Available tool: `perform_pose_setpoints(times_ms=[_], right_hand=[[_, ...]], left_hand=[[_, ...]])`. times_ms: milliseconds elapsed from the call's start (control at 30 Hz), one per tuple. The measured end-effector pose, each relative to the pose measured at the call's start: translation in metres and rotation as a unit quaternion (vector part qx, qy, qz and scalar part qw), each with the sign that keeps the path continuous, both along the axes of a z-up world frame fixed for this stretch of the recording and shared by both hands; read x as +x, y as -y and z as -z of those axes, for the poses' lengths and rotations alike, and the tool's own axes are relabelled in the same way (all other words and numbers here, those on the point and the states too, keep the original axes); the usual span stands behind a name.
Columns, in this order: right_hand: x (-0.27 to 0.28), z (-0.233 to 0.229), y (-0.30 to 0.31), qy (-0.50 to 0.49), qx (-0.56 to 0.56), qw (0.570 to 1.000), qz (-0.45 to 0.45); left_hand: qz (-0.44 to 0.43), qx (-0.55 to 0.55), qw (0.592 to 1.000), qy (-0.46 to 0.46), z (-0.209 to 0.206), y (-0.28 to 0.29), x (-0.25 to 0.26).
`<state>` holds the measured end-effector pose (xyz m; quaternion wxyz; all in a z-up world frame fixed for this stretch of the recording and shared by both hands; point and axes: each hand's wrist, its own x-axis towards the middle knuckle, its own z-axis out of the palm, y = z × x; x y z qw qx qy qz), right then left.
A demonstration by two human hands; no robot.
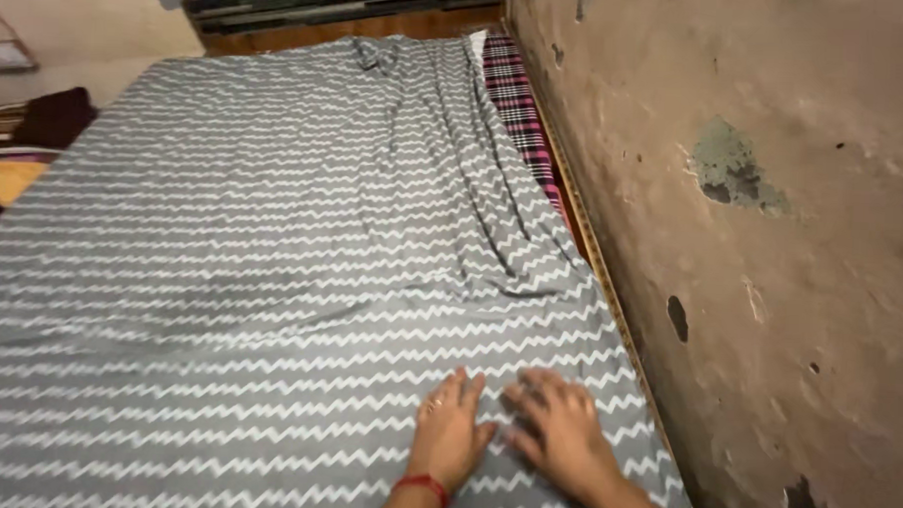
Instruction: The person spreads a gray and white zigzag-patterned sheet over a mattress, smoothing it out and tucking the edges under. They adjust the sheet repeatedly to ensure it is flat and properly aligned on the bed frame.
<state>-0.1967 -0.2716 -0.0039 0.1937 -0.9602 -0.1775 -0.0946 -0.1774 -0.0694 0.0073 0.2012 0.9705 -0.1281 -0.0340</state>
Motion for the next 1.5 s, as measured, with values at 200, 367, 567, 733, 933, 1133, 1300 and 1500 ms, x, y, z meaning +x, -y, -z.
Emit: perform_pose_setpoints(times_ms=[200, 367, 567, 733, 933, 1133, 1300, 1500], right_hand=[[-0.079, 0.040, 0.050, 0.002, -0.103, 0.995, 0.013], [-0.071, 0.014, 0.083, -0.180, -0.059, 0.937, 0.294], [-0.173, 0.058, 0.046, 0.071, -0.045, 0.986, 0.146], [-0.221, 0.067, 0.074, -0.166, -0.060, 0.919, 0.351], [-0.235, -0.012, 0.039, -0.037, 0.086, 0.962, 0.257], [-0.300, -0.087, -0.105, -0.079, 0.225, 0.963, 0.127], [-0.363, -0.126, -0.250, -0.190, 0.222, 0.955, 0.049], [-0.428, -0.208, -0.449, -0.286, 0.193, 0.935, -0.086]], left_hand=[[0.025, -0.025, 0.998, -0.044, 0.043, -0.020, -0.104], [-0.003, 0.038, 0.982, -0.183, 0.061, -0.046, -0.152], [-0.038, 0.012, 0.981, -0.188, 0.046, -0.065, -0.210], [-0.043, -0.012, 0.983, -0.180, -0.012, -0.073, -0.246], [-0.031, -0.122, 0.989, -0.080, -0.121, -0.091, -0.287], [-0.031, -0.217, 0.974, -0.059, -0.198, -0.185, -0.381], [-0.076, -0.257, 0.958, -0.103, -0.215, -0.333, -0.498], [-0.187, -0.289, 0.938, -0.042, -0.235, -0.517, -0.617]])
